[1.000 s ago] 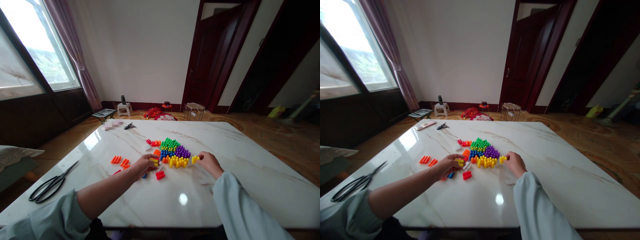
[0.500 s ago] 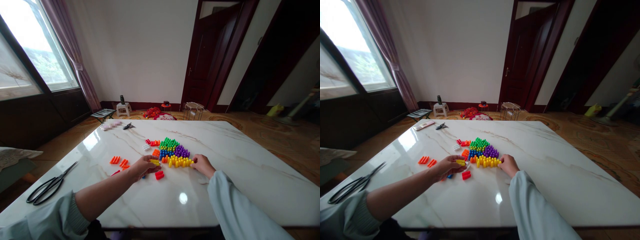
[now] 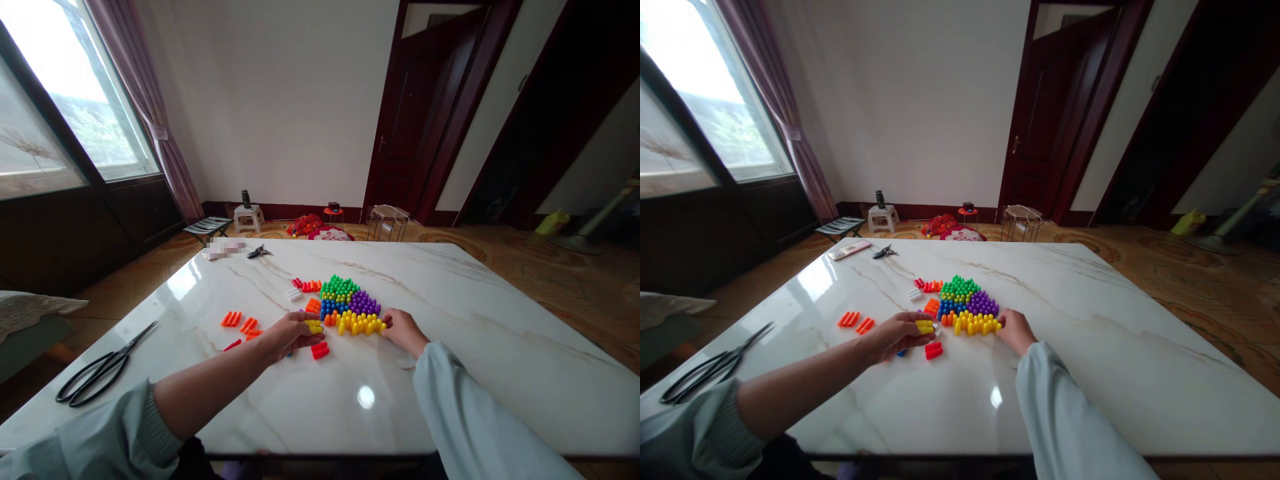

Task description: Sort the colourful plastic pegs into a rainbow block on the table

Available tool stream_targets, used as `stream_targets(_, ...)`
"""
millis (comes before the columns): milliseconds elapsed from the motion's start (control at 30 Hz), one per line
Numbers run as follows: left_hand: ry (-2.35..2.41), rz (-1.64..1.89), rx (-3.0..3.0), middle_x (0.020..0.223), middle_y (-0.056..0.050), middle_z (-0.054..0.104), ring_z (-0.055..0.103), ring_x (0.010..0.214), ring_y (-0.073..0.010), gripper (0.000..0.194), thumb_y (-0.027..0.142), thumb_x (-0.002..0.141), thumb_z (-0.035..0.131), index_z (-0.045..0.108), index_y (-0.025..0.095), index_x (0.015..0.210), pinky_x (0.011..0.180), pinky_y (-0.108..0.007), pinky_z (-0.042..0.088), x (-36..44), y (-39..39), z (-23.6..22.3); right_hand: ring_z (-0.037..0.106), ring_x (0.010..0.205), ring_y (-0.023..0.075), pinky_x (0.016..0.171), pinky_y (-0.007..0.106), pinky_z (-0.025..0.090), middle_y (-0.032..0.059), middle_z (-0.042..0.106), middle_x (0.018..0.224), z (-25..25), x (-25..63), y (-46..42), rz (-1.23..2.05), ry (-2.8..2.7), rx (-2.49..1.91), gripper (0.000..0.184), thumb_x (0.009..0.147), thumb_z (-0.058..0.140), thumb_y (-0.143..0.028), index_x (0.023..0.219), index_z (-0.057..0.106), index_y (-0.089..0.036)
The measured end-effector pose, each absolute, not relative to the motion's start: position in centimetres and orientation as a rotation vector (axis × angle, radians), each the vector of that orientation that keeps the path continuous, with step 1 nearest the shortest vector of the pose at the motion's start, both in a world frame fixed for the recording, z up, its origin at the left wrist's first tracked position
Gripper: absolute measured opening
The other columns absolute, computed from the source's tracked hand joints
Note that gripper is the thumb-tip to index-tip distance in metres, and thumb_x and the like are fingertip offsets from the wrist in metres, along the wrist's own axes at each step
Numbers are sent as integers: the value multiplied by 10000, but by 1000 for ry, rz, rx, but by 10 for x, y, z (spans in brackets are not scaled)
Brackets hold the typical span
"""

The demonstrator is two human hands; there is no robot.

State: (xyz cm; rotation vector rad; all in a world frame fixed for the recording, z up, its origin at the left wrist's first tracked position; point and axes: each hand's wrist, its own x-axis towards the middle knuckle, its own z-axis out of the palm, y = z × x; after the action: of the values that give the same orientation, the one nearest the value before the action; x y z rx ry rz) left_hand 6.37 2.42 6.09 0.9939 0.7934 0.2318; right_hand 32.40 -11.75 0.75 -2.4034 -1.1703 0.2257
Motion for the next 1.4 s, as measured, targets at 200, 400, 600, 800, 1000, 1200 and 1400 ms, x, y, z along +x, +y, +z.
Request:
stream_targets(200, 760, 231, 981, 988, -193, 688, 702, 902, -261, 529, 14, 687, 683, 484, 49, 1175, 799, -289, 573, 63, 24, 61, 605, 741, 174, 639, 252, 415, 28, 667, 813, 37, 303, -114, 106, -1165, -2397, 158, 689, 608, -95, 802, 650, -197)
stream_targets(400, 704, 223, 1077, 918, -149, 709, 712, 842, -268, 657, 106, 634, 814, 480, 87, 1199, 791, -338, 574, 59, 25, 56, 601, 760, 140, 708, 254, 487, 25, 650, 918, 63, 240, -96, 280, -1504, -1720, 162, 761, 630, -188, 918, 671, -196)
stream_targets(600, 612, 257, 1113, 889, -106, 723, 707, 797, -207, 668, 222, 550, 892, 552, 119, 1115, 774, -313, 570, 59, 23, 56, 598, 707, 133, 702, 262, 490, 35, 660, 939, 69, 205, -91, 407, -1551, -1656, 232, 738, 729, -260, 960, 695, -200)
stream_targets(800, 604, 382, 1019, 793, -57, 725, 698, 731, -158, 551, 280, 502, 912, 591, 137, 926, 735, -257, 567, 64, 18, 65, 620, 699, 161, 634, 256, 489, 26, 681, 793, 68, 207, -88, 544, -1226, -1610, 286, 727, 734, -418, 847, 665, -168)
stream_targets(1000, 623, 416, 1062, 774, -44, 719, 696, 725, -156, 478, 308, 494, 910, 598, 148, 820, 673, -234, 559, 67, 17, 66, 618, 681, 171, 602, 263, 489, 25, 671, 754, 65, 207, -85, 514, -1084, -1526, 266, 724, 713, -407, 813, 641, -167)
stream_targets(1200, 797, 432, 1163, 843, -46, 717, 675, 701, -133, 414, 302, 549, 870, 628, 153, 850, 614, -217, 516, 60, 38, 62, 597, 720, 150, 675, 256, 466, 17, 658, 824, 61, 230, -84, 151, -1198, -1685, 72, 778, 629, -231, 829, 655, -188)
stream_targets(1400, 856, 538, 1140, 896, -53, 709, 657, 714, -117, 352, 245, 574, 825, 628, 152, 850, 620, -211, 496, 50, 61, 67, 578, 763, 135, 660, 233, 395, -5, 641, 858, 39, 239, -78, -69, -1497, -2007, 95, 793, 600, -134, 794, 651, -214)
